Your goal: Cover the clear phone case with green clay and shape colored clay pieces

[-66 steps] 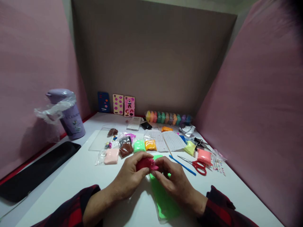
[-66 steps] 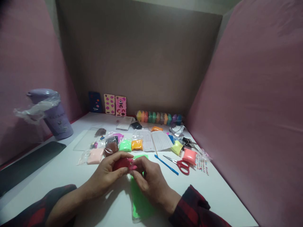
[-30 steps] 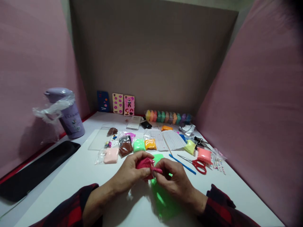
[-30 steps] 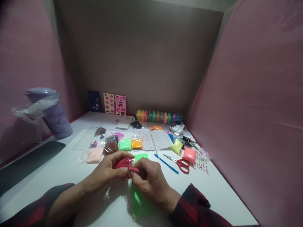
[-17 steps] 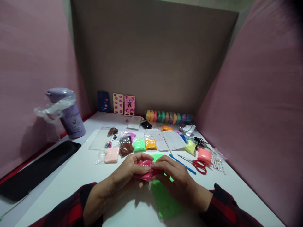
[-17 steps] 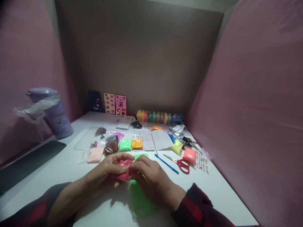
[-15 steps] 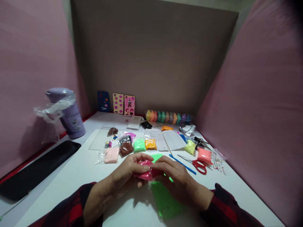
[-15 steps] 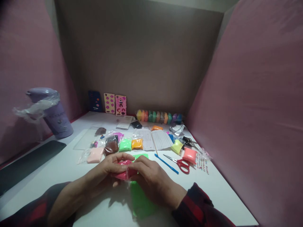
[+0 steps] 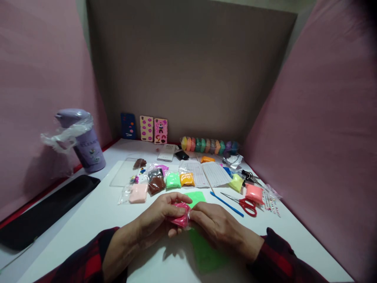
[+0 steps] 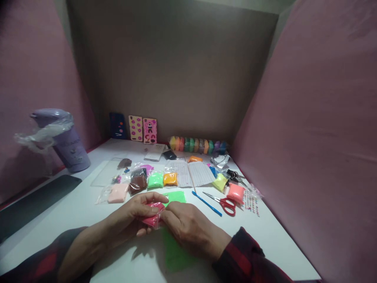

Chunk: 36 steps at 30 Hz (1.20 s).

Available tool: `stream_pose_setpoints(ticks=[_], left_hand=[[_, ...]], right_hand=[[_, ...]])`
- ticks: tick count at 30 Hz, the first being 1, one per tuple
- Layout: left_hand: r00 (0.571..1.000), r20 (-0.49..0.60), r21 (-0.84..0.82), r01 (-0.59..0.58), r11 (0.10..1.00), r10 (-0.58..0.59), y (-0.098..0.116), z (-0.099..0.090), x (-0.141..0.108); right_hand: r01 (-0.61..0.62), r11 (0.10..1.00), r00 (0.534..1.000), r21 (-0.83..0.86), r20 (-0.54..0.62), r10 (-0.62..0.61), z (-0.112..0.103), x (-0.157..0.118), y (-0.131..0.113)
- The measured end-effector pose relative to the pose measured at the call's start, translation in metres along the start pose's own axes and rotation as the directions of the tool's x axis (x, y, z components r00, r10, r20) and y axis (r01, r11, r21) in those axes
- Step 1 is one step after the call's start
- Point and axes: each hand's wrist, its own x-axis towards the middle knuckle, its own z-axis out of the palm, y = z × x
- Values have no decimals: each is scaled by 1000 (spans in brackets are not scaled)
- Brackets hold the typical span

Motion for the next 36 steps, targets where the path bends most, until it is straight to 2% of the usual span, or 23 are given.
stream_pose_setpoints(ticks=[4,8,12,15,23,29,30,32,34,35,36], left_hand=[[1000,-13,-2,-7,1000,6,3,2,0],[999,-40,-1,-26,1000,26,5,4,0],[998,-55,-10,-35,999,34,5,4,0],[997,-62,-18,-39,999,38,4,4,0],[997,-57,-12,-48,999,47,0,2,3],[998,-45,-5,-45,999,44,-1,6,2],[998,-45,-5,-49,999,49,-1,6,2],[997,-48,-11,-63,998,63,0,7,2],[995,-59,-16,-79,997,78,1,7,2],[994,-70,-17,-86,996,84,1,6,2],[992,-83,-19,-93,996,91,1,6,2]], right_hand=[[-83,984,995,156,-36,89,0,-1,-1],[-197,917,964,347,-104,246,-2,1,-4],[-252,852,936,459,-109,335,-5,4,-6],[-260,859,935,441,-105,337,-4,3,-6],[-222,941,953,255,-147,264,4,3,-9],[-241,939,919,244,-252,302,9,5,-15],[-268,921,903,282,-261,342,9,5,-16],[-360,829,834,429,-250,492,9,6,-17],[-428,667,749,610,-173,640,9,7,-17],[-437,588,725,680,-121,678,8,8,-17],[-433,530,720,729,-75,690,7,8,-16]])
